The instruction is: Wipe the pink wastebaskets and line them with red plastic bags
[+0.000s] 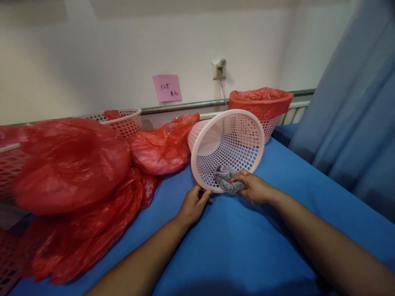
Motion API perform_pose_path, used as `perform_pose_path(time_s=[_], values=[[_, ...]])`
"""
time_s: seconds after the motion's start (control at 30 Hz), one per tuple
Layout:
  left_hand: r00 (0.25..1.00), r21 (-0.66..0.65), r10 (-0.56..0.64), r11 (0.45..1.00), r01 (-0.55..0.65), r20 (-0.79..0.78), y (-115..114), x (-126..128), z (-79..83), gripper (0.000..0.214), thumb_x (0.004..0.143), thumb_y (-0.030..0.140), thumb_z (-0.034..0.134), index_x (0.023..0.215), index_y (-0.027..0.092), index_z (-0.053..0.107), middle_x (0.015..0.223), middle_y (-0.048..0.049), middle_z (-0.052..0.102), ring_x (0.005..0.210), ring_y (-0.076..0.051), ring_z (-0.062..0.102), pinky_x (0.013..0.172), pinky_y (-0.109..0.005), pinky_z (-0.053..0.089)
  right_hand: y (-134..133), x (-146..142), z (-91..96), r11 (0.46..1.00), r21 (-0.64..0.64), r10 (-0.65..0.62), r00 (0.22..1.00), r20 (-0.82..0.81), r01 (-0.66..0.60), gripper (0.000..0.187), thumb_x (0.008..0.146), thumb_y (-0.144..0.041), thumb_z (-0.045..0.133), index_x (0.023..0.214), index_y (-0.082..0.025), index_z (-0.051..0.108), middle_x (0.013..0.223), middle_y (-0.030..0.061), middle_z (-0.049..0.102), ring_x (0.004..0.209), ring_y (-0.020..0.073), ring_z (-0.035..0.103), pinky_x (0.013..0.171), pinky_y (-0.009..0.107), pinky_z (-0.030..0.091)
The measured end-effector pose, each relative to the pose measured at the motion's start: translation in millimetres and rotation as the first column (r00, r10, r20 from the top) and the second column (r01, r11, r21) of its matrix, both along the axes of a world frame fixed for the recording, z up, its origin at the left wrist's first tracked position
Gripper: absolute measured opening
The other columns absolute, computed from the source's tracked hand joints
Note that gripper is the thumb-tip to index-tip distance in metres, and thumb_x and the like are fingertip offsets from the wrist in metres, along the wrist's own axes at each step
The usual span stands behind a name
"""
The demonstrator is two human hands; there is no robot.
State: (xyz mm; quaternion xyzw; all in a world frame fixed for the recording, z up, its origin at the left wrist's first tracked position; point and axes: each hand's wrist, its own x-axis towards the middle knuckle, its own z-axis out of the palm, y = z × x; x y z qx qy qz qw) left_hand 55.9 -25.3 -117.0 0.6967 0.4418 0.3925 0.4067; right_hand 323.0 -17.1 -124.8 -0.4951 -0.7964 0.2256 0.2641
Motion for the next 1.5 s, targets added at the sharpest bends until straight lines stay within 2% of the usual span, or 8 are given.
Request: perform_pose_path(time_s=[0.17,0.37,0.73,0.9,1.1,1.23,1.4,1.5], values=[[0.997,-0.023,-0.061,0.998,0.06,-0.043,-0.3,-0.4,1.4,0.024,0.092,0.041,0.063,0.093,0.017,0.067,0.07,-0.0013,0.072,0.065,-0.017,0.069,0.069,-0.029,0.055,5.0,11.5,2.8,0.988,0.088,-0.131,0.991,0.035,0.128,0.055,0.072,0.0,0.056,0.119,-0.023,0.072,0.113,0.0088,0.063,0.106,0.0257,0.063,0.098,0.041,0.051],[0.996,0.058,0.055,0.997,-0.059,0.068,-5.3,-5.6,9.8,0.028,0.097,0.046,0.057,0.086,0.02,0.056,0.066,0.0035,0.062,0.056,-0.012,0.06,0.057,-0.024,0.051,14.5,40.5,15.1,0.817,0.328,-0.523,0.85,0.071,0.475,0.047,0.079,-0.003,0.054,0.12,-0.02,0.071,0.12,0.0145,0.061,0.107,0.0306,0.06,0.099,0.049,0.048],[0.995,-0.018,-0.09,0.996,0.09,-0.049,-0.6,1.7,-2.9,0.029,0.091,0.044,0.063,0.1,0.017,0.069,0.081,-0.0034,0.074,0.067,-0.018,0.069,0.067,-0.03,0.058,4.5,-3.4,-7.7,0.996,0.037,0.083,0.989,-0.119,-0.079,0.054,0.07,-0.006,0.066,0.12,-0.025,0.071,0.117,0.0053,0.064,0.11,0.0225,0.062,0.102,0.038,0.048],[0.999,0.015,-0.034,0.999,0.034,-0.013,0.6,-4.0,1.8,0.027,0.096,0.044,0.058,0.092,0.018,0.064,0.072,-0.0004,0.07,0.065,-0.016,0.068,0.067,-0.029,0.057,10.3,19.5,3.1,0.972,0.133,-0.189,0.981,-0.032,0.192,0.053,0.071,0.0,0.057,0.117,-0.022,0.072,0.112,0.0081,0.063,0.103,0.0248,0.062,0.096,0.041,0.049],[0.998,0.043,0.029,0.999,-0.031,0.049,0.4,-9.3,4.8,0.03,0.098,0.047,0.056,0.088,0.019,0.056,0.072,-0.0001,0.068,0.063,-0.014,0.066,0.062,-0.028,0.057,16.1,51.4,17.7,0.797,0.373,-0.498,0.867,-0.04,0.475,0.047,0.08,-0.003,0.053,0.12,-0.02,0.07,0.124,0.015,0.059,0.108,0.0309,0.058,0.1,0.051,0.045],[0.997,0.037,0.01,0.999,-0.013,0.077,-1.7,-6.6,5.5,0.031,0.098,0.048,0.057,0.088,0.019,0.056,0.072,-0.0006,0.069,0.063,-0.014,0.067,0.063,-0.028,0.058,12.5,35.5,6.0,0.861,0.315,-0.409,0.912,-0.036,0.399,0.048,0.073,0.0,0.056,0.113,-0.02,0.073,0.115,0.0123,0.062,0.101,0.0267,0.06,0.096,0.045,0.048],[0.998,0.046,0.014,0.999,-0.017,0.064,-4.8,-6.6,7.6,0.03,0.098,0.047,0.057,0.091,0.019,0.057,0.07,0.0005,0.069,0.062,-0.014,0.066,0.063,-0.026,0.056,5.2,9.8,-3.4,0.994,0.106,0.007,0.999,-0.05,-0.002,0.057,0.064,0.0,0.059,0.112,-0.025,0.073,0.104,0.0042,0.064,0.099,0.0222,0.064,0.093,0.037,0.052],[0.998,0.057,0.036,0.998,-0.039,0.057,-4.5,-8.3,7.9,0.03,0.099,0.047,0.055,0.089,0.019,0.057,0.068,0.0015,0.067,0.059,-0.013,0.065,0.061,-0.026,0.055,4.7,17.0,8.3,0.974,0.201,-0.09,0.992,-0.092,0.107,0.056,0.066,-0.002,0.056,0.114,-0.026,0.072,0.108,0.0037,0.063,0.103,0.0216,0.064,0.095,0.037,0.053]])
